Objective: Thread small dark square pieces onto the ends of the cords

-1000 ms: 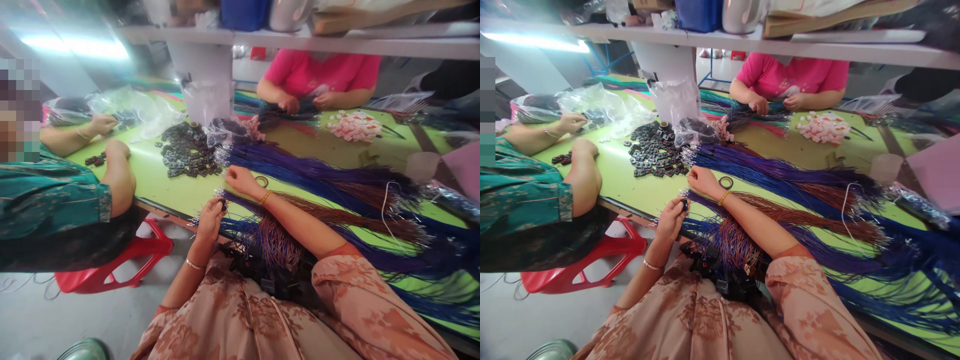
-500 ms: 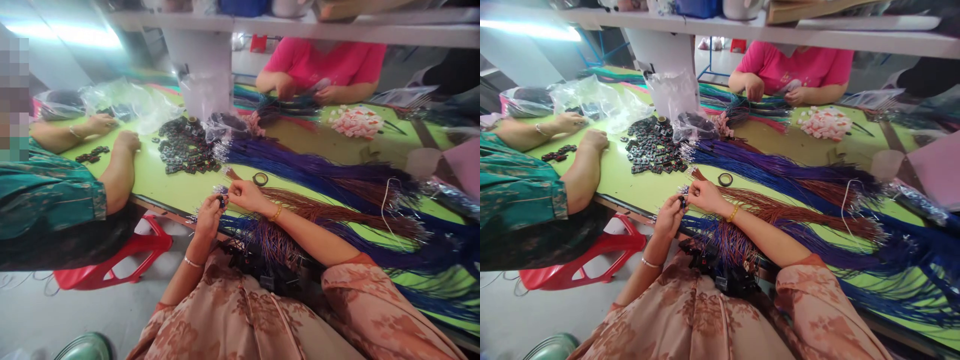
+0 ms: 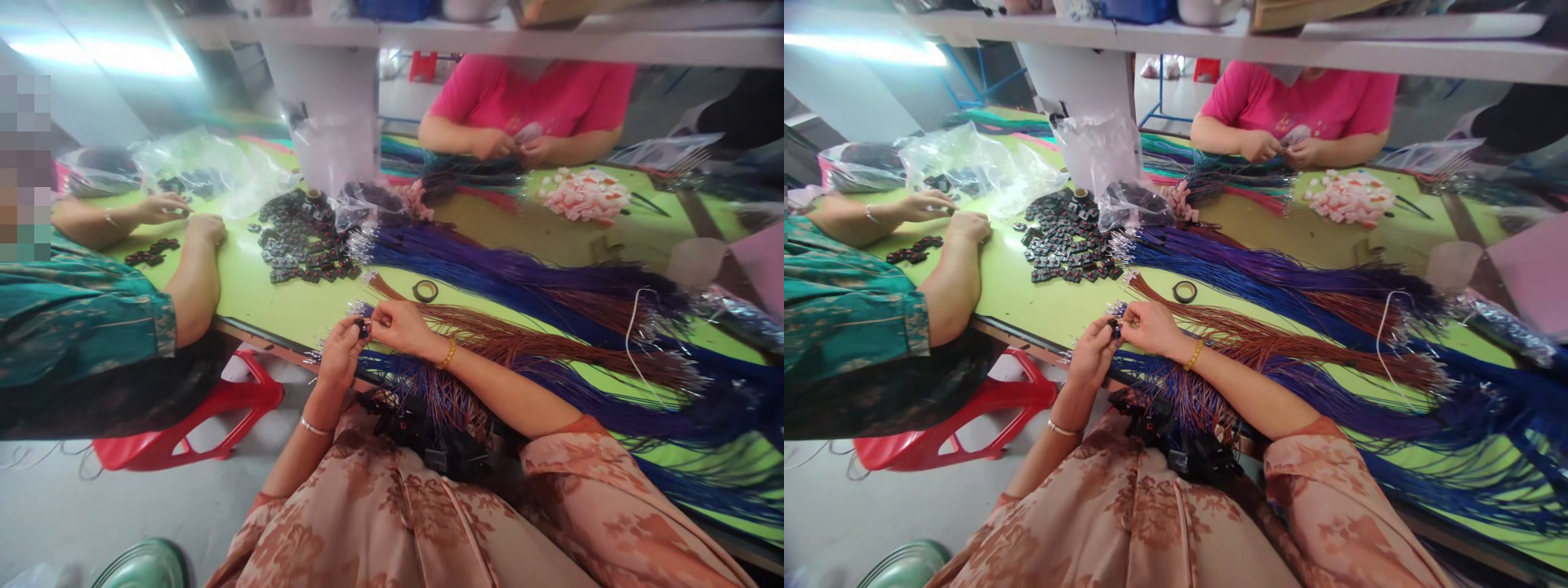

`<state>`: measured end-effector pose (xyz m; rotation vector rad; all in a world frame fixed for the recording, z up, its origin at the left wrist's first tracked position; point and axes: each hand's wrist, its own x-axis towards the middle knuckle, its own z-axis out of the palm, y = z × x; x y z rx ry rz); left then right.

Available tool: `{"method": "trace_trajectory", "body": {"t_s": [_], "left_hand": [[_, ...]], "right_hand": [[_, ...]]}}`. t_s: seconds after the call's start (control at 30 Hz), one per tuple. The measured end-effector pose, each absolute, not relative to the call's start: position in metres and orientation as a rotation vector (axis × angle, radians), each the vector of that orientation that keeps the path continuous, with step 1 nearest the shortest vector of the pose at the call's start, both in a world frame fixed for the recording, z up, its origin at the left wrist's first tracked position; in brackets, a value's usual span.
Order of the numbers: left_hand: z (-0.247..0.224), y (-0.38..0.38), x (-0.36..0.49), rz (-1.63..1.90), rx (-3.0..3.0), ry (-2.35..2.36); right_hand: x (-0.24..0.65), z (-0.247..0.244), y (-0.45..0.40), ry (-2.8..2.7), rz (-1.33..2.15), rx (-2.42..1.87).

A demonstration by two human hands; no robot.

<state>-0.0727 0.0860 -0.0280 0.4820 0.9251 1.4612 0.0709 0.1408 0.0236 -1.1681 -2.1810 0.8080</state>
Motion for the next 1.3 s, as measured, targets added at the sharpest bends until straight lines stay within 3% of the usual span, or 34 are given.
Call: {"method": "trace_trajectory", "body": {"t_s": [0.67,0.87,1.03,1.17,1.3], "left_hand": [[-0.024,0.082,-0.066,1.433,0.594,1.094],[0.012,0.043,-0.041,1.55,1.47,1.346],[0.013,0.011,0.005,0.87,2.404,0.718],[-0.003,0.005,0.025,0.652,2.566,0.626],[0.005,0.009,0.007,0.819,2.493,0.683]], "right_hand": [[0.073,0.016,0.141,-2.258,0.887,-1.086],[0.086,0.031,0.166,-2.299,1.076,-1.077],[0.069,0.037,0.153,-2.678,0.843,-1.128],[0.047,0.029,0.136,-2.826,0.587,-1.272],[0.039,0.021,0.13,-2.841,0.51,-1.319]]}}
